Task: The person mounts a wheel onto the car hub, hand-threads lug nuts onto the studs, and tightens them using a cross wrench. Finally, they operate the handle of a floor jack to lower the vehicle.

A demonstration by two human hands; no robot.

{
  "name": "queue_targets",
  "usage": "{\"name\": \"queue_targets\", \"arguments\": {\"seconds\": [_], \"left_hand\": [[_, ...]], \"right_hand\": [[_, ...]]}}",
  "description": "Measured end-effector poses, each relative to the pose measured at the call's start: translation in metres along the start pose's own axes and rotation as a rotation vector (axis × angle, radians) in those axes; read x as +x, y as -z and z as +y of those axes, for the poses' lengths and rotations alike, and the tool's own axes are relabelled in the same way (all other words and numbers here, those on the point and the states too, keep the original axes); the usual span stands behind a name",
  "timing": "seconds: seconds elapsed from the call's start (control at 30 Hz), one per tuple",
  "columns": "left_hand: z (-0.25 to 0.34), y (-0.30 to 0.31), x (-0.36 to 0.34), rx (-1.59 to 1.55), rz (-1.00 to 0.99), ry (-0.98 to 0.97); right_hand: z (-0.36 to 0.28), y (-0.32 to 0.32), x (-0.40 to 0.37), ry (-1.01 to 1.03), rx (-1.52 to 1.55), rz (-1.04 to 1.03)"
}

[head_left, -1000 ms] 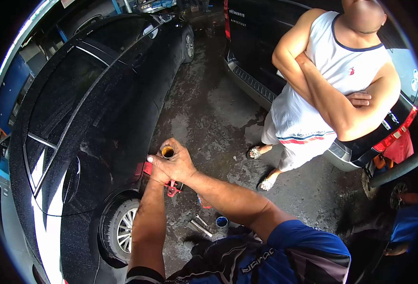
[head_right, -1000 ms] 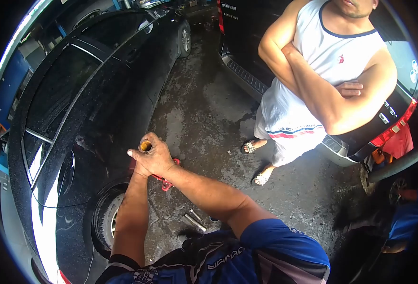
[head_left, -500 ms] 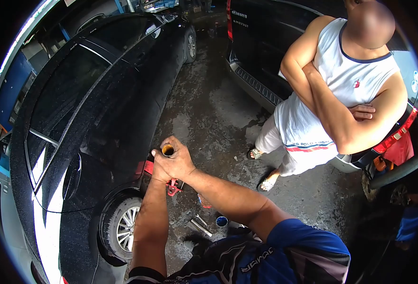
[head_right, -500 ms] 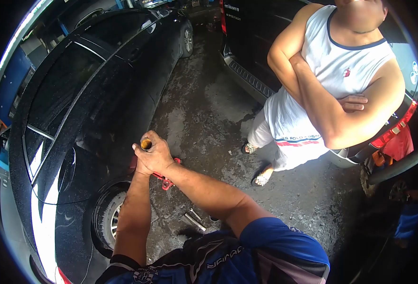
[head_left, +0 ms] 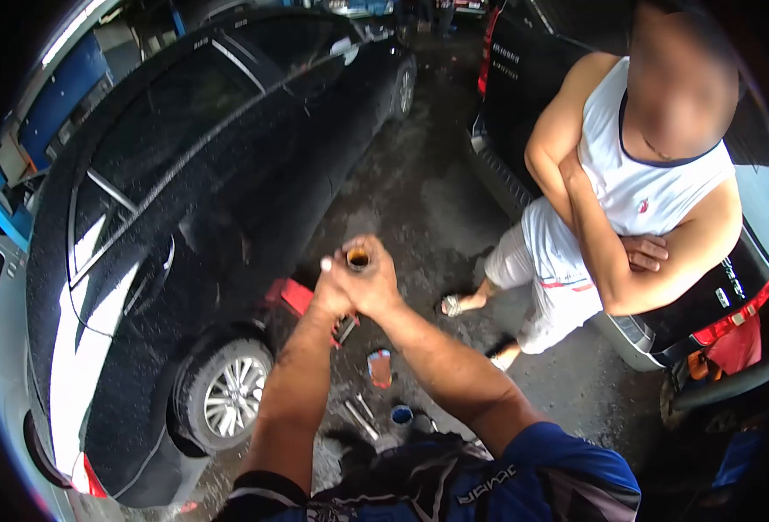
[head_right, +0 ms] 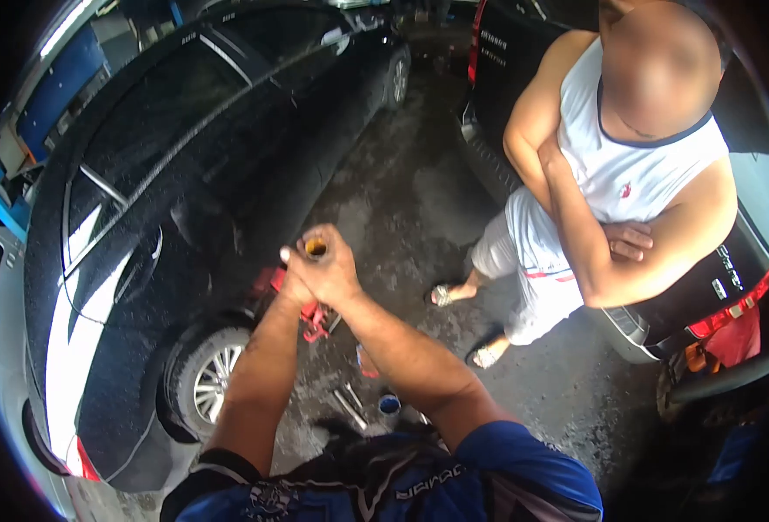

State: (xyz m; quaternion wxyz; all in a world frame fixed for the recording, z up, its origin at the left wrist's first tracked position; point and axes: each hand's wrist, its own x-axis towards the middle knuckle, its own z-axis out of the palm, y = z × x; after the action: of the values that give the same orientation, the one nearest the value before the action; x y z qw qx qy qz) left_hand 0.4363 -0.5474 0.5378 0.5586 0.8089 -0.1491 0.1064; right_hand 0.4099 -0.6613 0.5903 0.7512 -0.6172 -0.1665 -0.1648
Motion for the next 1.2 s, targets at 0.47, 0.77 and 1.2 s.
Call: {"name": "queue_targets", "arguments": {"seconds": [0.47,0.77,1.2], "left_hand": [[0.022,-0.040,-0.021,0.146,-0.035,0.163],[0.023,-0.038,-0.024,0.156,0.012,0.191],[0.039,-0.024,-0.029,0.149,0.051,0.204]], "right_hand": [[-0.012,0.028,-0.012,-0.068,-0.057,0.041],[-0.006,0.026,-0.012,-0.025,-0.080,0.025],[0.007,0.017,-0.006,-0.064,0.093,0.048]]}}
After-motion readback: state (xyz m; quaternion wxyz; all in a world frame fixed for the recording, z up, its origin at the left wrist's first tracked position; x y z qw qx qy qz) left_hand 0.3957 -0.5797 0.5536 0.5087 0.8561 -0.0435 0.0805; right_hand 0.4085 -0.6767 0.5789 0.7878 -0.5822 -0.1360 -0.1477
